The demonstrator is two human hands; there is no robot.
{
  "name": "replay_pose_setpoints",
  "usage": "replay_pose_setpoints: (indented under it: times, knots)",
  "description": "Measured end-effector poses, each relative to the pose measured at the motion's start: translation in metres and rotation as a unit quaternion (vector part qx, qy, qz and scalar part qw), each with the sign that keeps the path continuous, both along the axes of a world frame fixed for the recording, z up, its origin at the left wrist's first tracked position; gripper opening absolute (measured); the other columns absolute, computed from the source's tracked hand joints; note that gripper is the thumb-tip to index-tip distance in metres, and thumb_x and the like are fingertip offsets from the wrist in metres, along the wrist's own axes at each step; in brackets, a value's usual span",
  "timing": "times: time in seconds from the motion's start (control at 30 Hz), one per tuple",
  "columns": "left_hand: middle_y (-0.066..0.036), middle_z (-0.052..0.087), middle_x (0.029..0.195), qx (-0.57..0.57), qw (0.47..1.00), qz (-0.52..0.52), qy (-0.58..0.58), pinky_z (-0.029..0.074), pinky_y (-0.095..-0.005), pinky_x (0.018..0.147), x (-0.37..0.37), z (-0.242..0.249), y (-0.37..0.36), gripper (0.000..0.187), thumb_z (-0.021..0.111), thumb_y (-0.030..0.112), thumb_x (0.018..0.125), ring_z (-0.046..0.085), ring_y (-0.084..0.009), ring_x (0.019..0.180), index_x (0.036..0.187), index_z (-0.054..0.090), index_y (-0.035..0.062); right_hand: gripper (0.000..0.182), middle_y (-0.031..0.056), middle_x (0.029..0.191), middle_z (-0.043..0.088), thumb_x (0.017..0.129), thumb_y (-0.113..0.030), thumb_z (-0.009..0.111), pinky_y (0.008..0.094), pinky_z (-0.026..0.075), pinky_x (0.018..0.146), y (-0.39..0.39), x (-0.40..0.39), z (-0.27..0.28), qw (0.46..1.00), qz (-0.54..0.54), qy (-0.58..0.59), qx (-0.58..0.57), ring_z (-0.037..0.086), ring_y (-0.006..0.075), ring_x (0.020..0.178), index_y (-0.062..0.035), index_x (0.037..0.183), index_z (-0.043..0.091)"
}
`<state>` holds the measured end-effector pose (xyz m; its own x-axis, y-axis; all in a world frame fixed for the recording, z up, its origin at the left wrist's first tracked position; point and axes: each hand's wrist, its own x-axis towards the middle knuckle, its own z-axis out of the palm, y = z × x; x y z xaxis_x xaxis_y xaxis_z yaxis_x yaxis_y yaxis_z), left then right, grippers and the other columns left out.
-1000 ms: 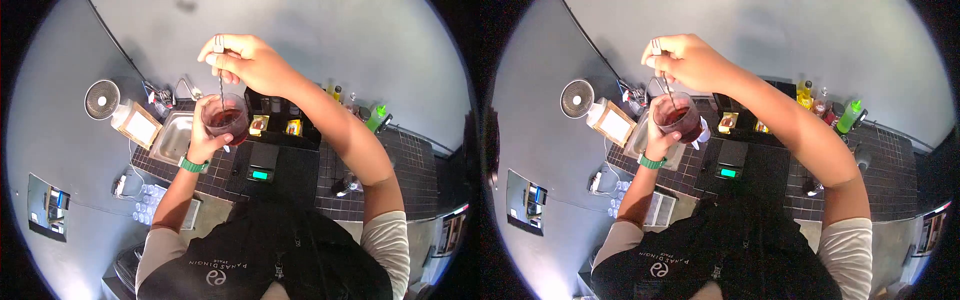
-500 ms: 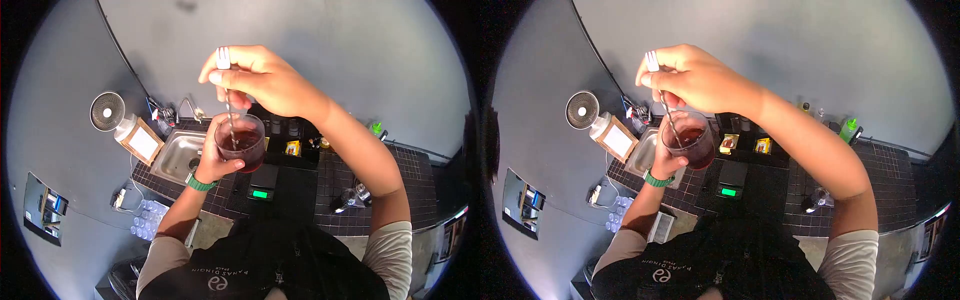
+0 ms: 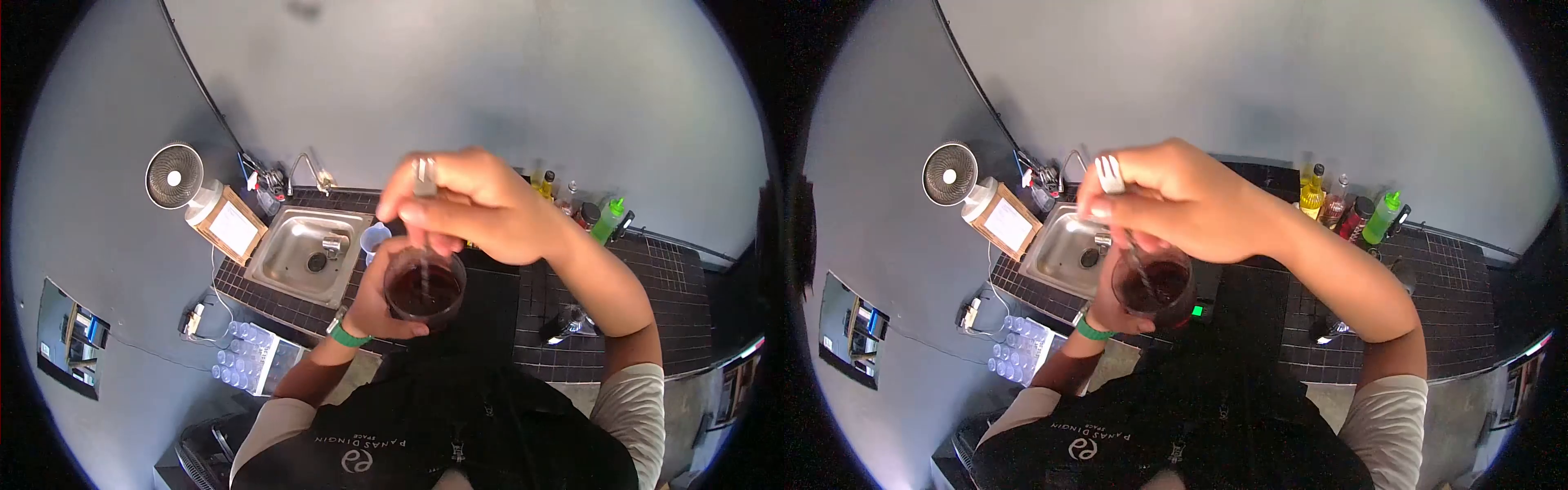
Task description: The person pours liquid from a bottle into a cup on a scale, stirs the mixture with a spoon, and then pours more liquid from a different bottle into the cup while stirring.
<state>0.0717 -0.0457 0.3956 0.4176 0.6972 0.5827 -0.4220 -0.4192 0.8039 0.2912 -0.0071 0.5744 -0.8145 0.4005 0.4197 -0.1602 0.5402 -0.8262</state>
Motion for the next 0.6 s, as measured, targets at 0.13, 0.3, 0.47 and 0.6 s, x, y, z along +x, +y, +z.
replay_pose_setpoints:
  times: [0.13,0.3,0.47,0.6]
  knots:
    - [-0.02,0.057,0.153,0.029,0.999,-0.01,0.018,0.045,-0.0469,0.121,0.005,-0.026,-0.004,0.111,0.102,0.016,0.073,0.057,-0.0315,0.143,0.158,0.032,0.0057,0.018,0.004,0.083,0.072,0.111,-0.014,0.063,0.0249,0.05,0.06,0.0,0.011,-0.02,0.99,-0.044,0.029,0.135,0.063,0.0079,0.066,0.0005,0.113,0.073]
    - [-0.02,0.057,0.151,-0.002,0.999,-0.035,0.006,0.045,-0.0458,0.121,0.012,-0.029,-0.003,0.111,0.102,0.019,0.072,0.058,-0.0299,0.142,0.157,0.033,0.0037,0.02,0.0039,0.083,0.072,0.111,-0.015,0.063,0.0242,0.051,0.06,-0.004,0.001,-0.04,0.992,-0.061,0.09,0.069,0.064,0.0078,0.065,0.0023,0.113,0.073]
    - [-0.02,0.058,0.15,-0.018,1.0,-0.02,0.013,0.045,-0.045,0.121,0.009,-0.029,-0.003,0.11,0.103,0.02,0.071,0.058,-0.0288,0.141,0.156,0.034,0.0029,0.019,0.0035,0.082,0.072,0.112,-0.014,0.062,0.0235,0.051,0.06,0.007,0.017,-0.042,0.997,-0.033,0.065,-0.035,0.063,0.0069,0.065,0.001,0.114,0.074]
    - [-0.023,0.057,0.15,0.006,0.998,-0.008,0.062,0.049,-0.0475,0.118,0.011,-0.04,-0.001,0.118,0.104,0.027,0.069,0.06,-0.0336,0.14,0.158,0.031,0.0049,0.019,0.0034,0.081,0.072,0.112,-0.013,0.061,0.0234,0.051,0.059,0.014,0.018,-0.045,0.985,-0.126,0.057,0.101,0.064,0.0067,0.066,-0.0003,0.114,0.075]
